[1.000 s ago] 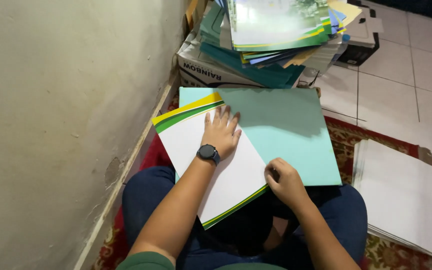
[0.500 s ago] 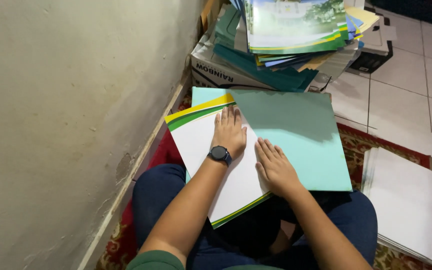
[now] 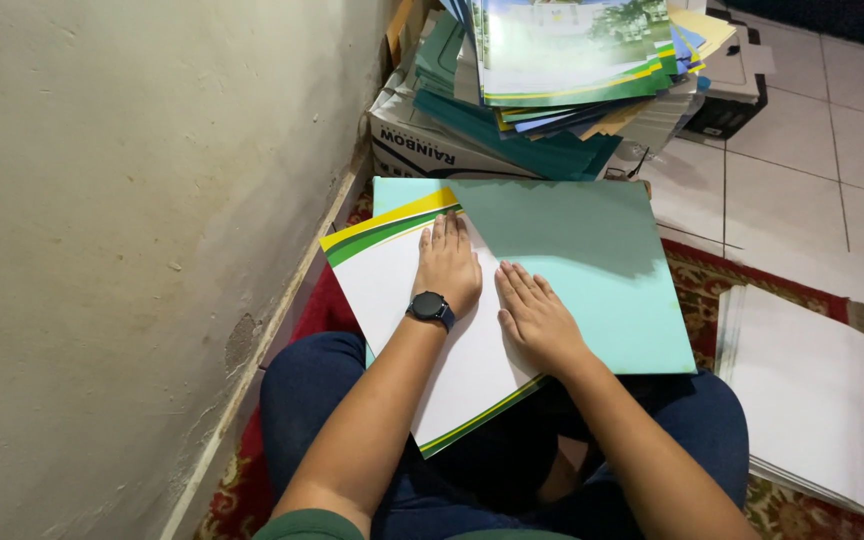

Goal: The person sits on the floor and repeatedly places a white cover sheet onto a light blue book cover, smooths it down, and then places the completed book onto a stack. The person handles the book covers and white sheets by hand.

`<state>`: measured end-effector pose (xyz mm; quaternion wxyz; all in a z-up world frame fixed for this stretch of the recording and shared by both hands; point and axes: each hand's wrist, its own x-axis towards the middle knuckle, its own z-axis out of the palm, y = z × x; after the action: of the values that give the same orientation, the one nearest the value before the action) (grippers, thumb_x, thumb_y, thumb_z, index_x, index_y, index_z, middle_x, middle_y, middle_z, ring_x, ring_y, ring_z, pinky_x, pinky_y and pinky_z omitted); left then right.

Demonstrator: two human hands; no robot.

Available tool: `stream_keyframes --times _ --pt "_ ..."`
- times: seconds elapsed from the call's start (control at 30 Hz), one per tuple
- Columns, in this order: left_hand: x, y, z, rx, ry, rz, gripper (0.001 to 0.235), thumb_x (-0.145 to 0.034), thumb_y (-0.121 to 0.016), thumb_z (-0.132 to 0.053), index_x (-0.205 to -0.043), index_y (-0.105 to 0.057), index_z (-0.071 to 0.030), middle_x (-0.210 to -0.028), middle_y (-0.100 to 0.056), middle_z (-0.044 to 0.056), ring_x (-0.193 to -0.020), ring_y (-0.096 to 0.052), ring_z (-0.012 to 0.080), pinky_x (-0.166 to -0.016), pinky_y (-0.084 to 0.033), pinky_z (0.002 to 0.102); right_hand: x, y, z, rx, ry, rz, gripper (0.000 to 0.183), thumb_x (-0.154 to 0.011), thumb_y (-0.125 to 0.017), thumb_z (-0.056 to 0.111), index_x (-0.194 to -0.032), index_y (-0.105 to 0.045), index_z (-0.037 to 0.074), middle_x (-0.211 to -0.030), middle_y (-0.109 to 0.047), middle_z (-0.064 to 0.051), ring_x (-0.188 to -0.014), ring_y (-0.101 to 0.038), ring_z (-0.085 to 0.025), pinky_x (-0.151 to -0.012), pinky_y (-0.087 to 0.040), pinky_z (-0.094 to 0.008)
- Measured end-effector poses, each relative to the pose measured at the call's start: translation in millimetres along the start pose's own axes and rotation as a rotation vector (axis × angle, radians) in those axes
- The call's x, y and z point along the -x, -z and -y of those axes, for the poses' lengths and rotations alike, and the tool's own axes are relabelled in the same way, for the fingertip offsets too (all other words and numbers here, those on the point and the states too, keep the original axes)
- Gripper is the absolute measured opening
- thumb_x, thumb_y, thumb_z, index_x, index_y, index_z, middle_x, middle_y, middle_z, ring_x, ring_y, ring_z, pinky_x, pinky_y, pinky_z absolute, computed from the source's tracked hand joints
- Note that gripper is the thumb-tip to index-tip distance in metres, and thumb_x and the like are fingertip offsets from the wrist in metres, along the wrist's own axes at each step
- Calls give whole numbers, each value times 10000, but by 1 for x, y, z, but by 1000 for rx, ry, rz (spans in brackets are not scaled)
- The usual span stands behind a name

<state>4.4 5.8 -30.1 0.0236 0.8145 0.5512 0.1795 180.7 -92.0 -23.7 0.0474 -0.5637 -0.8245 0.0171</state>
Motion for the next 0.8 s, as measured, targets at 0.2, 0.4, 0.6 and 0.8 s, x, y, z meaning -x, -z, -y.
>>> stream_keyframes --times 0.2,0.4,0.6,0.8 --pt "0 -1 -2 -1 7 -29 616 -996 -385 -250 -1528 -345 59 -1595 -358 254 -1514 -305 401 -1254 -157 545 -47 2 -3 52 32 -38 640 -1055 -328 428 -1623 -303 135 -1675 -326 -83 -1547 -292 -225 -1254 -190 -426" --pt "-2 -8 5 -2 -6 -77 602 -945 -400 -164 -1505 -387 56 -1564 -407 248 -1483 -365 391 -1230 -226 543 -69 -9 -8 83 59 -85 633 -1049 -331 428 -1618 -320 150 -1668 -348 -73 -1541 -312 -210 -1252 -222 -418" --pt "4 17 -4 -9 112 -76 653 -900 -402 -124 -1503 -351 122 -1578 -351 329 -1495 -315 454 -1240 -196 549 -29 10 7 -17 -3 -3 638 -1056 -286 428 -1624 -304 138 -1680 -314 -87 -1556 -270 -228 -1256 -169 -428" --pt "1 8 -2 17 114 -62 661 -904 -399 -113 -1505 -324 151 -1584 -320 356 -1500 -289 480 -1247 -165 566 -56 14 1 47 61 -34 616 -1055 -343 395 -1609 -347 125 -1646 -389 -97 -1527 -346 -240 -1236 -242 -448"
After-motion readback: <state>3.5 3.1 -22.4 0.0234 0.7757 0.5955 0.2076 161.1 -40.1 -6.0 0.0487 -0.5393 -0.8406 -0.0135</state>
